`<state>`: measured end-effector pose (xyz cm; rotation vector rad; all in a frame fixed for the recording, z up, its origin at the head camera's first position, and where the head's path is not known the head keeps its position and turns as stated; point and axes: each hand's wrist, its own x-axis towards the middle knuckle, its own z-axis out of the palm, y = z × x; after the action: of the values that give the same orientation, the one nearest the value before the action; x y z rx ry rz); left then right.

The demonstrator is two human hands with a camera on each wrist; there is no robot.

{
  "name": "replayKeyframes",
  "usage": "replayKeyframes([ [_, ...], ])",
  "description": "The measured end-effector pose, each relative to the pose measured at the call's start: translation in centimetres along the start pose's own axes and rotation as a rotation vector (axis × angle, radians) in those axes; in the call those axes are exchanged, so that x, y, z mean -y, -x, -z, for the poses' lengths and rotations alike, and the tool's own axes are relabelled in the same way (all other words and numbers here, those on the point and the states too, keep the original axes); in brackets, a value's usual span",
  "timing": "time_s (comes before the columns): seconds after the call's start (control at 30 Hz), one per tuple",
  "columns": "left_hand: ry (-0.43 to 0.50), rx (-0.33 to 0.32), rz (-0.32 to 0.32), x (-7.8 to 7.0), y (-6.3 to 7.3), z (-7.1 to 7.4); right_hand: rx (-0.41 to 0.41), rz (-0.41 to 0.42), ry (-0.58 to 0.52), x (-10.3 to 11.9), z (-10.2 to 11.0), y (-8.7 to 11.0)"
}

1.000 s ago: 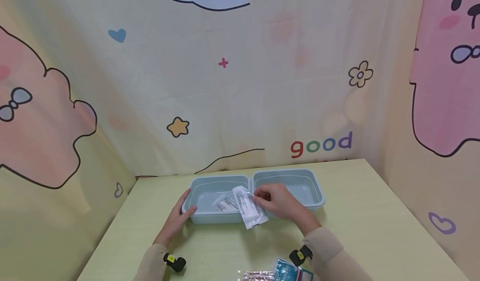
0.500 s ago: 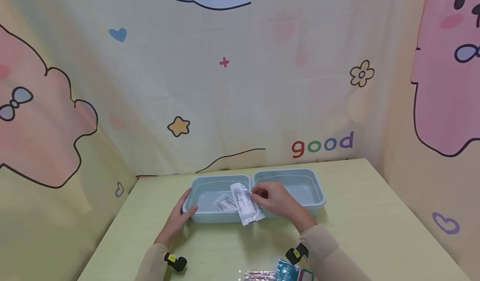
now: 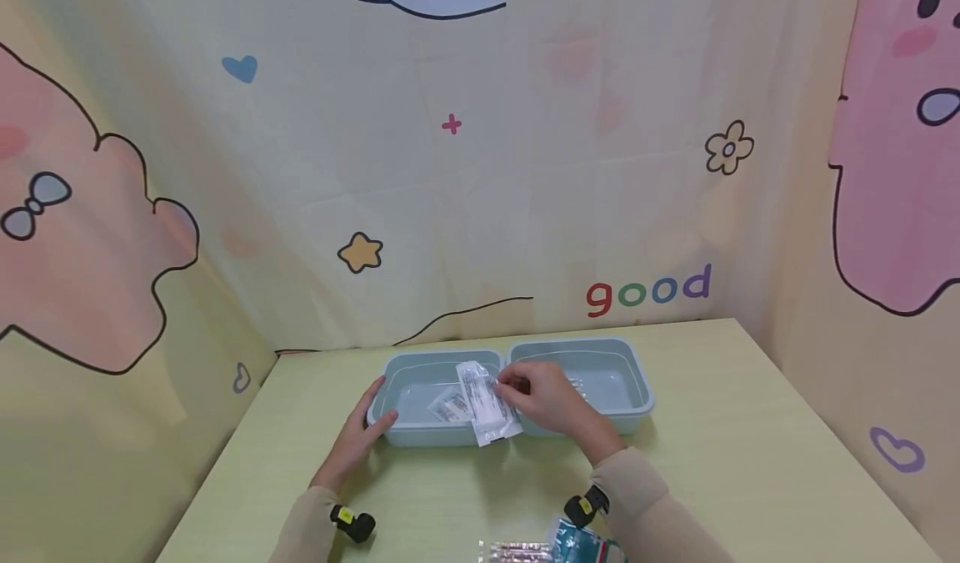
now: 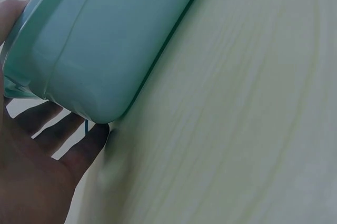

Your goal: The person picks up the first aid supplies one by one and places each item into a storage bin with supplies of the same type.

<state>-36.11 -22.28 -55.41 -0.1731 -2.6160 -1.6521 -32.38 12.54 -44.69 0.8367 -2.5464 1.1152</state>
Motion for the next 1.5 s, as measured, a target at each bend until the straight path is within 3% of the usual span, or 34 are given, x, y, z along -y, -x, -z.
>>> replayKeyframes([
  [0.17, -0.002, -0.004, -0.018, -0.1, 0.0, 0.0, -0.014, -0.038, 0.017, -0.1, -0.2, -0.2],
  [0.6, -0.015, -0.008, -0.011, 0.4, -0.1, 0.1, -0.034, -0.047, 0.006, 0.2, -0.8, -0.7],
  [0.83, -0.005, 0.002, -0.008, -0.4, 0.2, 0.3, -0.041, -0.070, 0.012, -0.1, -1.0, -0.9],
  [0.93, -0.006, 0.000, -0.012, 0.2, -0.1, 0.2, -0.054, -0.080, 0.017, -0.2, -1.2, -1.0],
  [1.33, 0.020, 0.009, -0.017, 0.0, 0.2, 0.2, -0.093, -0.202, 0.034, -0.2, -2.0, -1.7],
  [1.5, 0.011, 0.016, -0.002, -0.7, 0.3, 0.3, -0.107, -0.203, 0.031, -0.3, -2.1, -2.0],
])
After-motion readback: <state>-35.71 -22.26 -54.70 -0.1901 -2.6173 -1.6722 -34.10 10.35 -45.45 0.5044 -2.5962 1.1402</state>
